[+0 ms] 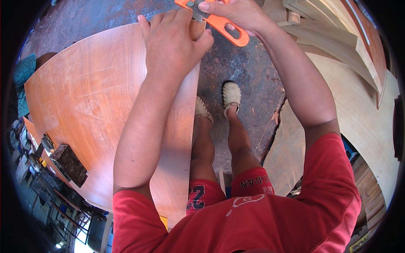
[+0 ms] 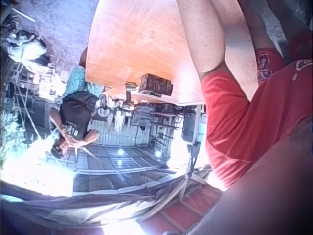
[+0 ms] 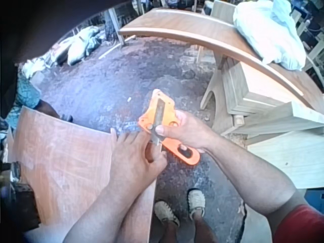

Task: The person trims excess veneer from the edge of a large wooden board using a hand-held edge trimming tool. The person slides the orange tool along the edge of the board several times and removes the trimmed strips by hand.

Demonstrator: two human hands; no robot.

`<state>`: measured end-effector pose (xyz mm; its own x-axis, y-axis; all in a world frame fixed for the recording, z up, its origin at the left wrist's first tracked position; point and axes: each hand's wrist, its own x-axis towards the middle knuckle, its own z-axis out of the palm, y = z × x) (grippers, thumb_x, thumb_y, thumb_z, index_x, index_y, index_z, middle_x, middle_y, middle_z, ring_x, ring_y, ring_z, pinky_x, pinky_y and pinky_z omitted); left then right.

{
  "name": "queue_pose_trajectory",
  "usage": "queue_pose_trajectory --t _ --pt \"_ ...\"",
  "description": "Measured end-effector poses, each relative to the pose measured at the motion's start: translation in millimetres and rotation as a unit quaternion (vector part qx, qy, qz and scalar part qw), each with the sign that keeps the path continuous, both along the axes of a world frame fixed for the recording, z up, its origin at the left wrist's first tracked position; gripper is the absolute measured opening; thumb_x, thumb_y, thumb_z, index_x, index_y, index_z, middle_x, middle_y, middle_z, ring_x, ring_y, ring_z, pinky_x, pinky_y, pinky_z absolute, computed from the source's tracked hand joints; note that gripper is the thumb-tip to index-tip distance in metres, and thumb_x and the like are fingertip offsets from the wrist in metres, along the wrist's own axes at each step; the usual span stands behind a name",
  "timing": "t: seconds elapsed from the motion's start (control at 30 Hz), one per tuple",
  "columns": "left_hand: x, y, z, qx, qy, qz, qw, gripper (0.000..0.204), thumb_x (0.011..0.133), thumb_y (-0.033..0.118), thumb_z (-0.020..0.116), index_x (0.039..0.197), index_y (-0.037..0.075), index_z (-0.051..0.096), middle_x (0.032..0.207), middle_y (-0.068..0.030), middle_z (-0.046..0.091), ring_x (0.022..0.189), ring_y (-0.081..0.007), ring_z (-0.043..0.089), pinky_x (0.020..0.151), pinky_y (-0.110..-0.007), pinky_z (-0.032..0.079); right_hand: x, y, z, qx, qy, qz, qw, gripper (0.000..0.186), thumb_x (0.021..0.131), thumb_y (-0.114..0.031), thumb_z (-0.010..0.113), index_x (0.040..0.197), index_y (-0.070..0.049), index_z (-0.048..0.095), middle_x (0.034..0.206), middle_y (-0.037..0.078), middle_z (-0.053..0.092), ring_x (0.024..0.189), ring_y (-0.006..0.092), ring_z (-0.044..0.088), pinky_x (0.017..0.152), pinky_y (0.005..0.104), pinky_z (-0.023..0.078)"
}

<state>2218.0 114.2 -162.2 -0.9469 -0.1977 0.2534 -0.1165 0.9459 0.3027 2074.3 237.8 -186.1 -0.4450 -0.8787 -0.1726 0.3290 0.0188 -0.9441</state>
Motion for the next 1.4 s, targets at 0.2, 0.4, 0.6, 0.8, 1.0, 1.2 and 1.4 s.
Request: queue_pose_trajectory --t 0.2,0.4,0.6,0.8,1.0,1.2,1.4 --pt "0.7 0.7 2.6 -0.005 -0.015 0.007 1.0 0.044 0.078 0.033 0.069 0.116 0.013 0.064 0.108 -0.0083 0.067 0.107 -0.0323 0.058 0.107 -0.064 0.024 2.7 2.2 4.4 0.033 -0.002 -0.013 0.999 0.038 0.09 -0.015 0.068 0.124 -0.002 0.056 0.113 0.006 0.064 0.1 0.0124 0.061 0.088 0.027 0.05" --pt "-0.1 0.9 1.7 -0.025 -0.018 -0.007 1.0 0.044 0.078 0.032 0.069 0.118 0.014 0.064 0.108 -0.0085 0.067 0.108 -0.0324 0.057 0.106 -0.066 0.025 5.4 4.5 5.9 0.008 -0.028 -0.028 0.999 0.038 0.09 -0.014 0.068 0.123 -0.002 0.056 0.113 0.006 0.064 0.1 0.0126 0.061 0.087 0.027 0.051" --pt "-1.1 1.8 3.6 -0.025 -0.018 -0.008 0.999 0.045 0.077 0.032 0.069 0.118 0.014 0.064 0.107 -0.009 0.067 0.107 -0.033 0.058 0.105 -0.067 0.025 8.0 6.2 8.1 0.018 -0.036 -0.038 0.998 0.037 0.09 -0.014 0.068 0.123 -0.002 0.056 0.112 0.006 0.064 0.099 0.0122 0.061 0.087 0.0264 0.05" --pt "-1.2 1.2 1.5 -0.03 -0.005 -0.01 0.999 0.043 0.077 0.032 0.07 0.115 0.012 0.065 0.106 -0.0095 0.067 0.106 -0.0332 0.058 0.105 -0.066 0.026 7.5 7.6 3.6 0.024 -0.047 -0.042 0.998 0.037 0.09 -0.014 0.068 0.122 -0.002 0.056 0.111 0.006 0.064 0.098 0.0117 0.061 0.086 0.026 0.051" --pt "-0.8 1.1 1.1 -0.03 -0.005 -0.01 0.999 0.042 0.077 0.032 0.07 0.112 0.011 0.066 0.105 -0.0093 0.067 0.104 -0.0334 0.058 0.104 -0.066 0.026 12.5 8.5 10.0 0.033 -0.044 -0.069 0.996 0.039 0.09 -0.015 0.068 0.124 -0.001 0.055 0.114 0.006 0.063 0.102 0.0127 0.061 0.089 0.0265 0.05" --pt "-2.0 3.1 2.6 -0.033 -0.013 -0.016 0.999 0.038 0.077 0.031 0.069 0.11 0.012 0.066 0.104 -0.0088 0.067 0.104 -0.0339 0.058 0.104 -0.067 0.026 11.5 15.7 6.7 0.055 0.003 -0.076 0.996 0.039 0.09 -0.015 0.067 0.125 0.0 0.055 0.116 0.007 0.063 0.105 0.014 0.06 0.091 0.0283 0.049" --pt "-0.1 1.1 2.7 0.023 -0.025 -0.006 0.999 0.042 0.076 0.034 0.07 0.11 0.01 0.066 0.105 -0.0078 0.066 0.107 -0.0318 0.056 0.107 -0.065 0.022 26.6 18.1 -7.3 0.025 -0.008 -0.166 0.986 0.032 0.093 -0.016 0.063 0.121 -0.001 0.056 0.11 0.006 0.063 0.098 0.0134 0.061 0.086 0.0286 0.05"
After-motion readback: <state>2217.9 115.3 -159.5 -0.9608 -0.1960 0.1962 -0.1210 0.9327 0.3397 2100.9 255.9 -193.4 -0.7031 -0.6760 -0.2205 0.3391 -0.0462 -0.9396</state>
